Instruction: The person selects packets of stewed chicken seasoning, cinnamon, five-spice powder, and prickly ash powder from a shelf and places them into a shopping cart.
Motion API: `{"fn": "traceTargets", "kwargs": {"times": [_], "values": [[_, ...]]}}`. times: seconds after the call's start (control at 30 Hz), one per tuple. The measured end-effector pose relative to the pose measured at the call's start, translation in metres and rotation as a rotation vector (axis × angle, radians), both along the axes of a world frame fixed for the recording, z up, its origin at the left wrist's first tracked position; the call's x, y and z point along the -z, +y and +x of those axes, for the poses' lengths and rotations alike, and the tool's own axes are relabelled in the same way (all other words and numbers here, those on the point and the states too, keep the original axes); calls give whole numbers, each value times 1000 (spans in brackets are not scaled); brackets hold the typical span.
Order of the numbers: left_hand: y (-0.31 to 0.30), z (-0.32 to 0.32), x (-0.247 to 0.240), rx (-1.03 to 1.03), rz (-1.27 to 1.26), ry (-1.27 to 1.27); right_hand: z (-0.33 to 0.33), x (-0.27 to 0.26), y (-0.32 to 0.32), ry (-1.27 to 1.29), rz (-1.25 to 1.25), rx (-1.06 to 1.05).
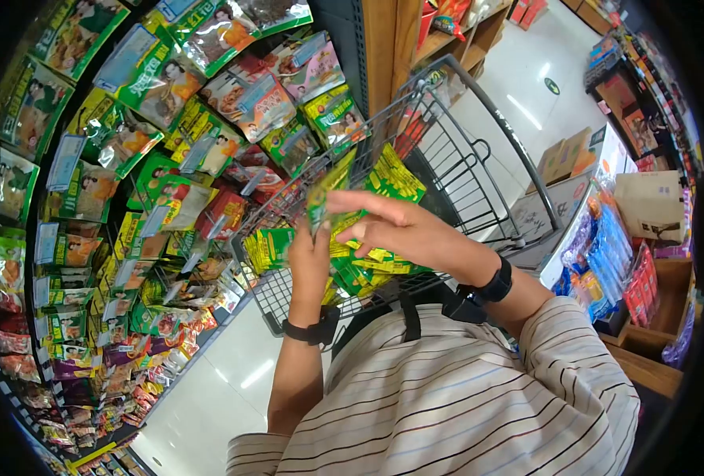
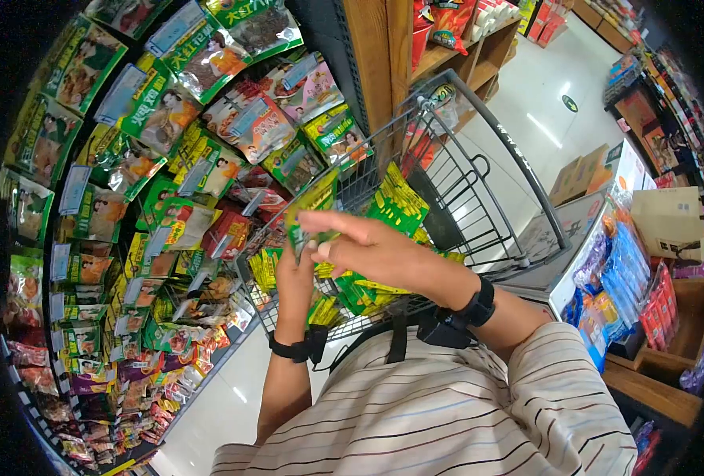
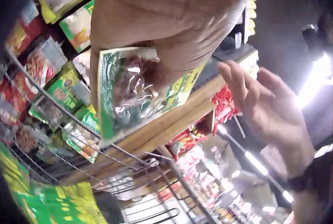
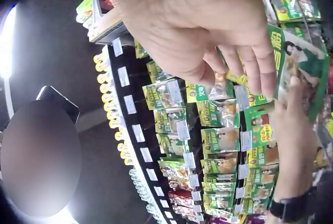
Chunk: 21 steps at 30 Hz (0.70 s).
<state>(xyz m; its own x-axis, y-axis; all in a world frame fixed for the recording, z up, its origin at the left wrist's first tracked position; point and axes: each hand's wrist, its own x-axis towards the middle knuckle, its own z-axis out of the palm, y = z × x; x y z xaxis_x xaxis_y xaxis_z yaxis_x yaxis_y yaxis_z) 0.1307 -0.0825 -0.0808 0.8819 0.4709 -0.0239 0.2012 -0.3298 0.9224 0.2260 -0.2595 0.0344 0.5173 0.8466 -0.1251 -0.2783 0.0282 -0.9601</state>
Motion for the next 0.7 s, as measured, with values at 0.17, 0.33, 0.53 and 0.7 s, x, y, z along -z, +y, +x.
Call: {"fn": "traceTargets", "kwargs": {"times": [0.17, 0.33, 0.53, 0.7], "values": [[6, -16, -29, -9, -767, -158, 13, -5, -7, -146, 20, 263], [13, -33, -60, -2, -861, -243, 21, 2, 4, -223, -40, 253], [21, -49, -79, 44, -820, -242, 5, 9, 38, -111, -59, 54], [36, -56, -87, 21, -600, -197, 1, 18, 57, -130, 25, 102]]}}
